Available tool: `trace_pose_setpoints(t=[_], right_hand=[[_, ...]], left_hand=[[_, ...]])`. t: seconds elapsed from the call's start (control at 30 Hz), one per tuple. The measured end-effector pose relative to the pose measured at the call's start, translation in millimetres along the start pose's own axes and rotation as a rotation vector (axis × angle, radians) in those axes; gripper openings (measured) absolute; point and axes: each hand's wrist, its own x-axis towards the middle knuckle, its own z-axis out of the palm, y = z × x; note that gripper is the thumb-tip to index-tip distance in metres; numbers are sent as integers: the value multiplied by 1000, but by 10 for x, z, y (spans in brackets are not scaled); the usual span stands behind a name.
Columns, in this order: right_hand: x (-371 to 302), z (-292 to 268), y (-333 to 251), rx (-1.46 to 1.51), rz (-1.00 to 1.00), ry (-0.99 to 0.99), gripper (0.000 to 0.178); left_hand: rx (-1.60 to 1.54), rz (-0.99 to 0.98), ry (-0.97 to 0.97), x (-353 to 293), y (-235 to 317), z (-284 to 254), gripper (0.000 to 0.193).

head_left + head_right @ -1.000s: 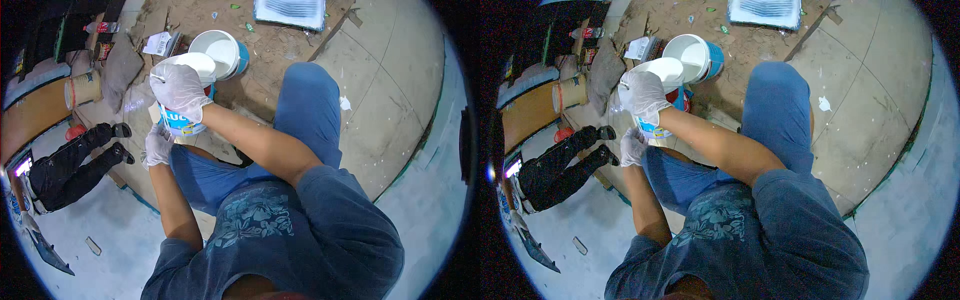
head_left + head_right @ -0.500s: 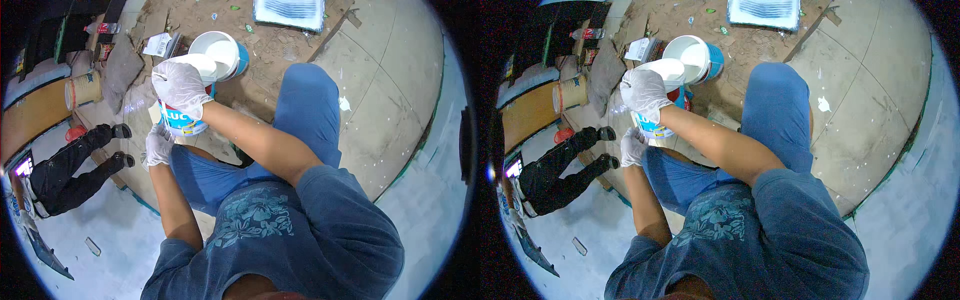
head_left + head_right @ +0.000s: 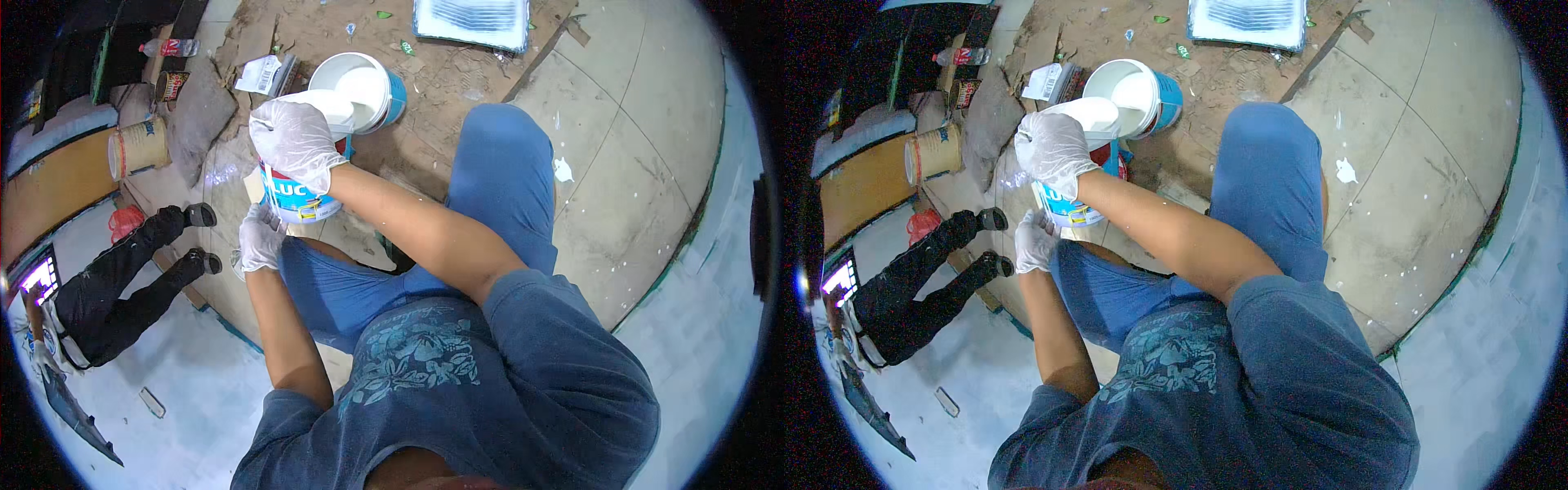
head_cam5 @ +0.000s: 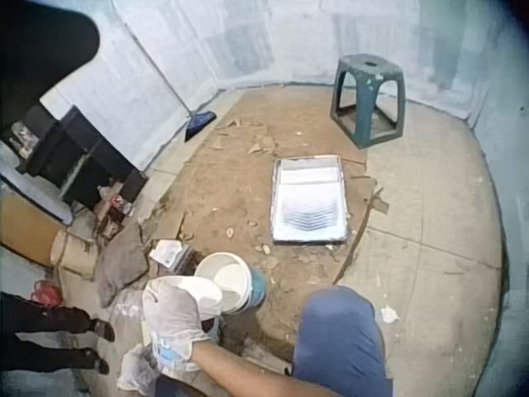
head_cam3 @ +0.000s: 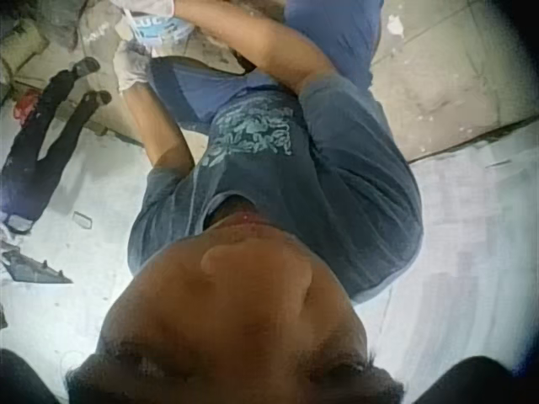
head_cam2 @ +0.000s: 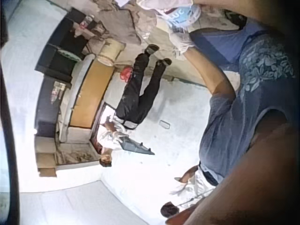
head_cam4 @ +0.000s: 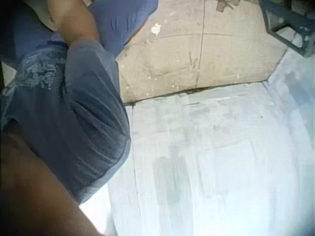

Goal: Prepare and mix white paint in a bucket and paint tray.

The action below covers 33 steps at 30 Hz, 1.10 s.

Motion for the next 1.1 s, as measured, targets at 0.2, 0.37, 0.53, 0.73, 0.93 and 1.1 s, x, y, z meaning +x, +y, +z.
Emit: trace_pose_setpoints(t=[0.2,0.37,0.53,0.73,0.93,1.1], right_hand=[[27,12,-8,-17,-20,-16,19],[45,-7,-11,-33,-15,-14,20],[68,-5,30,-76,-47,28,19],[91,-20,-22,-53,-7,8,20],[-44,72,-155,-29,-65,-46,21],[-192,133,-413,-10,-119,-101,17]], left_hand=[[-19,-22,32,19,-37,51,38],[-36,-33,27,-36,-45,98,38],[-39,-35,25,-26,-41,114,41],[-63,-8,22,-89,4,130,39],[-111,-57,98,3,-179,189,34],[-175,77,-404,458,-636,-42,43]])
